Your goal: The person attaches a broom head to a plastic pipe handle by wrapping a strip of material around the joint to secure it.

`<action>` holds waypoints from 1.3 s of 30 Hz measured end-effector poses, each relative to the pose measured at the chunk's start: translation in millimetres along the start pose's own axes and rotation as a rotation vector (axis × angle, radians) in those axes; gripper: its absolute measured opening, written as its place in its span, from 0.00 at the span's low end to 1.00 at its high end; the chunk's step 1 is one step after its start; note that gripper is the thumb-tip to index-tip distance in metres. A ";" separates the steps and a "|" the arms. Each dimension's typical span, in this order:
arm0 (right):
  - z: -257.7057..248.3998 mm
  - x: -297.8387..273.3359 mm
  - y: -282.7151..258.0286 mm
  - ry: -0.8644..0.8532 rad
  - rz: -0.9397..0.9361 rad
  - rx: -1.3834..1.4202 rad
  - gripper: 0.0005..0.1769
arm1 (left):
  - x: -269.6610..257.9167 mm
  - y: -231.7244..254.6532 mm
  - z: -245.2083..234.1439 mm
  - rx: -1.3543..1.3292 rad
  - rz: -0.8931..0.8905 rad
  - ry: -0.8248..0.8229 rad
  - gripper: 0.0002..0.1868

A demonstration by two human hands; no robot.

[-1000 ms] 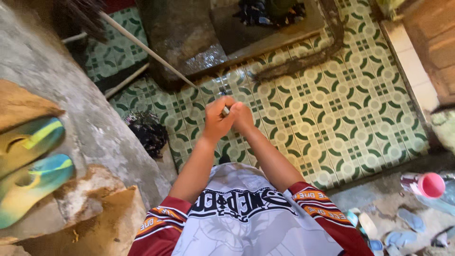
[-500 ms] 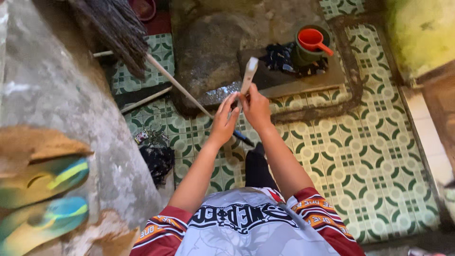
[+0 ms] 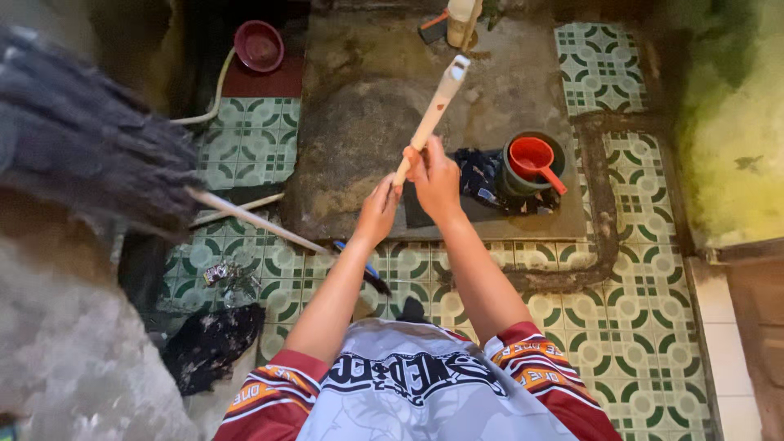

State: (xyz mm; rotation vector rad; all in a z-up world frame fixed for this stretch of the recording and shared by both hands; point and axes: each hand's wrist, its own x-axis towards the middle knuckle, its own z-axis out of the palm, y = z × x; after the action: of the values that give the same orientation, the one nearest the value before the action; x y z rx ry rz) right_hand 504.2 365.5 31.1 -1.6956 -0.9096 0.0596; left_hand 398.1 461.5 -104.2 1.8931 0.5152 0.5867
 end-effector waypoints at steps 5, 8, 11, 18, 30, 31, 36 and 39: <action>-31.2 60.8 42.6 0.014 0.003 0.038 0.13 | 71.3 -5.0 38.0 -0.017 0.061 -0.017 0.14; -45.9 99.9 68.9 0.064 0.022 0.084 0.13 | 124.5 -13.6 62.4 0.015 0.125 0.001 0.15; -64.9 138.6 97.8 0.122 0.040 0.159 0.12 | 171.3 -35.9 89.8 -0.048 0.095 -0.031 0.14; -105.3 267.0 177.7 0.273 0.155 0.274 0.10 | 315.4 -93.4 134.4 0.158 0.223 -0.062 0.15; -148.7 465.7 234.7 0.082 -0.214 -1.156 0.16 | 536.2 12.9 144.4 0.548 0.099 -0.107 0.17; -146.2 473.1 240.5 -0.004 -0.193 -1.133 0.21 | 548.2 21.4 146.7 0.575 0.104 -0.108 0.17; -136.2 505.6 286.3 -0.264 -0.096 -0.994 0.25 | 587.9 33.9 159.8 0.666 0.167 -0.118 0.16; -145.1 530.6 327.4 -0.192 -0.084 -0.952 0.26 | 626.7 21.6 174.7 0.566 0.151 -0.140 0.15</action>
State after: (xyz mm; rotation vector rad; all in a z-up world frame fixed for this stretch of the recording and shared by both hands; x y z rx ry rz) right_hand 1118.3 546.2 20.0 -2.5487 -1.2600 -0.3220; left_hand 1000.3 700.6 -41.3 2.5074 0.4811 0.4255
